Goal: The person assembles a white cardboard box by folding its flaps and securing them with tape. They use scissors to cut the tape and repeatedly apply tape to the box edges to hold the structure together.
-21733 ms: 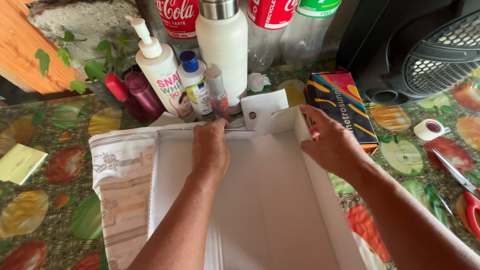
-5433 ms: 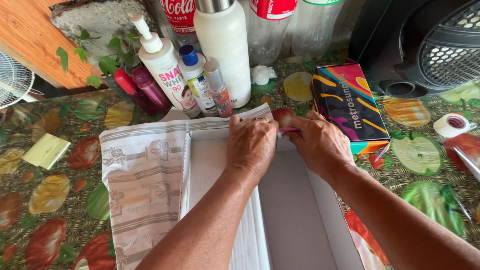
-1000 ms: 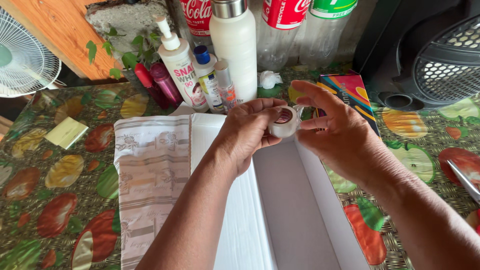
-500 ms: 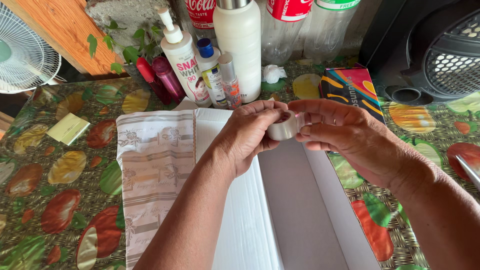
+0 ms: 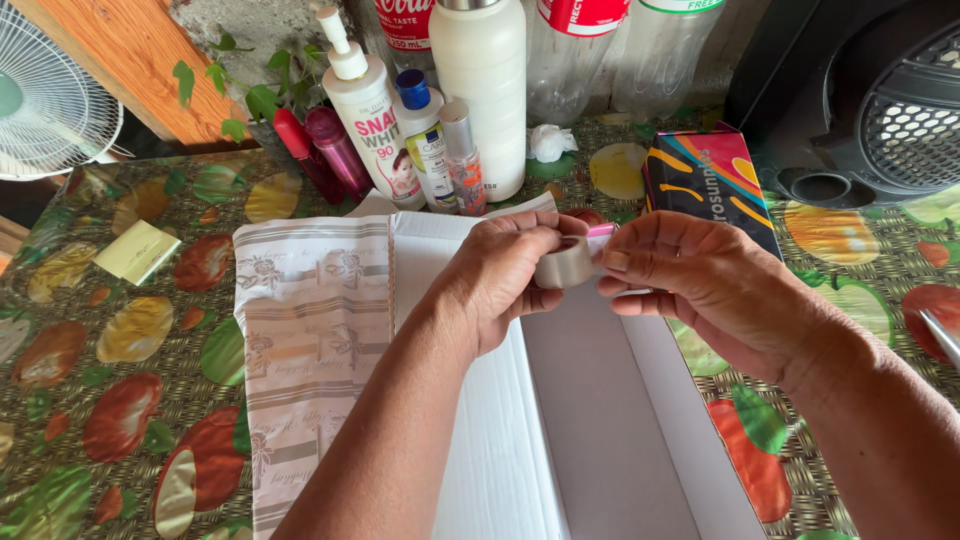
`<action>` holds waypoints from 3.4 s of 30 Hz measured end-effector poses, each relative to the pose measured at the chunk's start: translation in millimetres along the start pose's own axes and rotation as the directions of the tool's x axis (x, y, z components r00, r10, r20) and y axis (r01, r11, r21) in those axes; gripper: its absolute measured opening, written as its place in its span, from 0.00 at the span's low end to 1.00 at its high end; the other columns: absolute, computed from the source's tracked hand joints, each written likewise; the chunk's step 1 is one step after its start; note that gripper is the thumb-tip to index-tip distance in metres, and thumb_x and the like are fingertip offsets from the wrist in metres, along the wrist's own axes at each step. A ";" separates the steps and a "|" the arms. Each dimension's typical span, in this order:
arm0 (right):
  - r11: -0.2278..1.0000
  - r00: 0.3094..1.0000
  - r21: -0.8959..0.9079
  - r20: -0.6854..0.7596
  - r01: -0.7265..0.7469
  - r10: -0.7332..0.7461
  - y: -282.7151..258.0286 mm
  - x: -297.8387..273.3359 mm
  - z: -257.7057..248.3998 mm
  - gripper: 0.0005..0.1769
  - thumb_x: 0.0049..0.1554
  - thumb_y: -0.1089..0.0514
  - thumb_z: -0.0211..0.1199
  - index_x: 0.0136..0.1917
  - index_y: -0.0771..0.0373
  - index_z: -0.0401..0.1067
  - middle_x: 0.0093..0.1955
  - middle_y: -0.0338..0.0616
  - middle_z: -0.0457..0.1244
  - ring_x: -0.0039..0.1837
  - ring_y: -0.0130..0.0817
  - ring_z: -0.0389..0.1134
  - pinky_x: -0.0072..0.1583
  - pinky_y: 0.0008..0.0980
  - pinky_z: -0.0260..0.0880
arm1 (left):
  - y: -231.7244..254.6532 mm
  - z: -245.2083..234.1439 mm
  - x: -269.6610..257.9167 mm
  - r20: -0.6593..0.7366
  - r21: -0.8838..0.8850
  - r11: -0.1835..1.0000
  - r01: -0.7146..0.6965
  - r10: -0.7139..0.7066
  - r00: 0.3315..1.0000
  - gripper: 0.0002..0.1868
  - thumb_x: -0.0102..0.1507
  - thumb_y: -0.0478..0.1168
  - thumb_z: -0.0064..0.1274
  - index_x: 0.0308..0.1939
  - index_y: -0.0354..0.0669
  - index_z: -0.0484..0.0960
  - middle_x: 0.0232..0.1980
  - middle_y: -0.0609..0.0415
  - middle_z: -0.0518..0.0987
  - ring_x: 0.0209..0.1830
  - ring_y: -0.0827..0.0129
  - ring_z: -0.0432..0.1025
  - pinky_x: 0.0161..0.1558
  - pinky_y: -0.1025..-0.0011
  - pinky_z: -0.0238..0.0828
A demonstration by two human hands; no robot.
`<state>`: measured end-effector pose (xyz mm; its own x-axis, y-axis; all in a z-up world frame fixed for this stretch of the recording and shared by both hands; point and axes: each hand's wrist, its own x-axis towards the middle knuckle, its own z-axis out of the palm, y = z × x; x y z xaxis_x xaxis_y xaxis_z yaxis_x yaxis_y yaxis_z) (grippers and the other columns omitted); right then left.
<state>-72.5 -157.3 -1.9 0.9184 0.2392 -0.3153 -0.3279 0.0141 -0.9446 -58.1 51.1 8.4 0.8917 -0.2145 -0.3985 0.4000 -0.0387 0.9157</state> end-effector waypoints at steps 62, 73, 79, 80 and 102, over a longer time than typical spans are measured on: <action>0.773 0.827 0.621 -0.499 0.131 0.260 70.9 20.2 89.1 0.09 0.59 0.64 0.62 0.54 0.67 0.69 0.42 0.42 0.64 0.43 0.33 0.68 0.52 0.37 0.76 | 3.0 -14.7 67.4 0.193 0.961 0.115 -0.253 0.378 0.905 0.13 0.57 0.46 0.65 0.43 0.48 0.87 0.48 0.48 0.84 0.53 0.55 0.78 0.55 0.57 0.74; 0.705 0.769 0.670 -0.570 0.233 0.289 68.4 28.8 93.6 0.13 0.58 0.68 0.59 0.57 0.68 0.67 0.45 0.47 0.65 0.46 0.37 0.70 0.54 0.37 0.79 | -17.7 -11.2 81.0 0.322 0.908 0.071 -0.413 0.511 0.797 0.16 0.59 0.34 0.55 0.46 0.60 0.88 0.43 0.48 0.85 0.47 0.58 0.79 0.53 0.59 0.74; 0.720 0.783 0.654 -0.565 0.232 0.260 67.6 37.8 95.5 0.13 0.58 0.69 0.60 0.57 0.68 0.67 0.48 0.49 0.67 0.50 0.40 0.74 0.55 0.36 0.77 | -10.1 -16.8 75.9 0.321 0.903 0.111 -0.415 0.468 0.823 0.10 0.57 0.34 0.56 0.39 0.50 0.88 0.41 0.47 0.85 0.46 0.54 0.80 0.50 0.57 0.76; 0.720 0.791 0.654 -0.558 0.233 0.250 67.7 40.1 95.4 0.13 0.58 0.69 0.61 0.57 0.68 0.67 0.49 0.49 0.68 0.51 0.41 0.74 0.55 0.36 0.77 | -8.7 -17.8 75.4 0.320 0.900 0.129 -0.416 0.453 0.832 0.09 0.57 0.33 0.56 0.37 0.49 0.88 0.40 0.46 0.85 0.46 0.53 0.80 0.49 0.57 0.76; 0.748 0.753 0.611 -0.613 0.259 0.240 68.7 40.2 89.0 0.11 0.57 0.68 0.64 0.53 0.64 0.69 0.47 0.46 0.69 0.51 0.38 0.76 0.53 0.32 0.81 | -11.7 -19.8 96.8 0.436 0.815 0.172 -0.553 0.446 0.782 0.10 0.54 0.26 0.55 0.35 0.43 0.84 0.38 0.43 0.84 0.42 0.51 0.80 0.44 0.57 0.78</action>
<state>-77.8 -60.3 -71.3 0.7489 -0.4111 -0.5198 -0.1429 0.6657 -0.7324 27.7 50.1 -41.9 0.7831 -0.6104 0.1195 -0.5970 -0.6837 0.4197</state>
